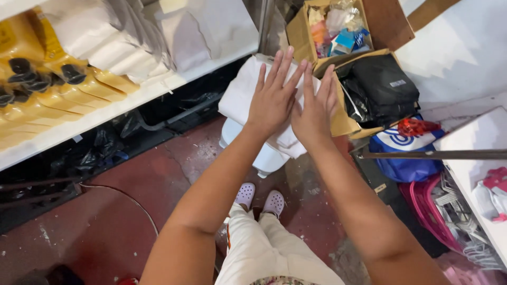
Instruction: The person picks up folded white towels from a shelf and wipes them with a blue cloth. They handle the towels one by one, wiping the surfaces before placing them back on the shelf or stacking them on a stool.
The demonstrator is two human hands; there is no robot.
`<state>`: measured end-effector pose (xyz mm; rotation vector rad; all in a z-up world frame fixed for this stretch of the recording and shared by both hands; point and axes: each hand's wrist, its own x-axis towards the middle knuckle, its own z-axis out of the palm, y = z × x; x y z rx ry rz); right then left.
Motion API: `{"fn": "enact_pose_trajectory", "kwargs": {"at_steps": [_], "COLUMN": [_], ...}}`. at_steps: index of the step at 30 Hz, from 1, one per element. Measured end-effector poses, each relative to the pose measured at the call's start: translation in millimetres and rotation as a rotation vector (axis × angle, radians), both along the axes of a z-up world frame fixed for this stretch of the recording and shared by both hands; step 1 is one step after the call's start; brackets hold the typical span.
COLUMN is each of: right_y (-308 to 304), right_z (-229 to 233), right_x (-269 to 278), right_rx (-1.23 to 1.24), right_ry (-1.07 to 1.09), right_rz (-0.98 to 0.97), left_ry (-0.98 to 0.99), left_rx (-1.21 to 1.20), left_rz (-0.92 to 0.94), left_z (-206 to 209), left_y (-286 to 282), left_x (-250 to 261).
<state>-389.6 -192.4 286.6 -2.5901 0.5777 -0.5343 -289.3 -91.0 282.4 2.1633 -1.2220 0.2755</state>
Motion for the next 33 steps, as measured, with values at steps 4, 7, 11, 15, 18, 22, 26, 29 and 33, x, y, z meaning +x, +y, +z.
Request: {"fn": "enact_pose_trajectory", "kwargs": {"at_steps": [4, 7, 11, 15, 18, 22, 26, 29, 33], "right_y": [-1.5, -5.2, -4.5, -4.5, -3.2, -3.8, -8.0, -10.8, -15.0], "right_z": [-8.7, -19.5, -28.2, -36.9, -36.1, -50.2, -63.7, -57.4, -49.4], "right_x": [-8.4, -10.1, -9.9, -11.7, -10.9, -6.6, 2.2, 1.2, -4.0], "right_rx": [0.157, 0.104, 0.132, 0.201, 0.185, 0.194, 0.461, 0.552, 0.468], "right_ry": [0.029, 0.079, 0.008, 0.014, 0.028, 0.009, -0.009, -0.016, -0.095], "right_rz": [0.012, 0.02, -0.043, -0.082, -0.111, -0.169, -0.288, -0.318, -0.296], "left_ry": [0.026, 0.07, 0.073, 0.041, 0.172, 0.298, 0.633, 0.667, 0.656], "left_rx": [0.019, 0.045, 0.087, 0.214, 0.22, 0.222, 0.237, 0.093, -0.114], "left_rz": [-0.037, -0.04, -0.006, 0.12, 0.108, 0.22, 0.298, 0.241, 0.225], "left_z": [-18.8, -23.7, -31.0, -40.4, -33.9, -23.3, -5.5, -14.7, -2.6], "left_y": [1.5, 1.7, 0.3, -2.6, -3.6, -11.7, -16.5, -15.2, -12.6], "left_x": [-4.8, -4.8, -3.0, 2.2, 3.7, 8.2, 17.6, 22.6, 19.1]}}
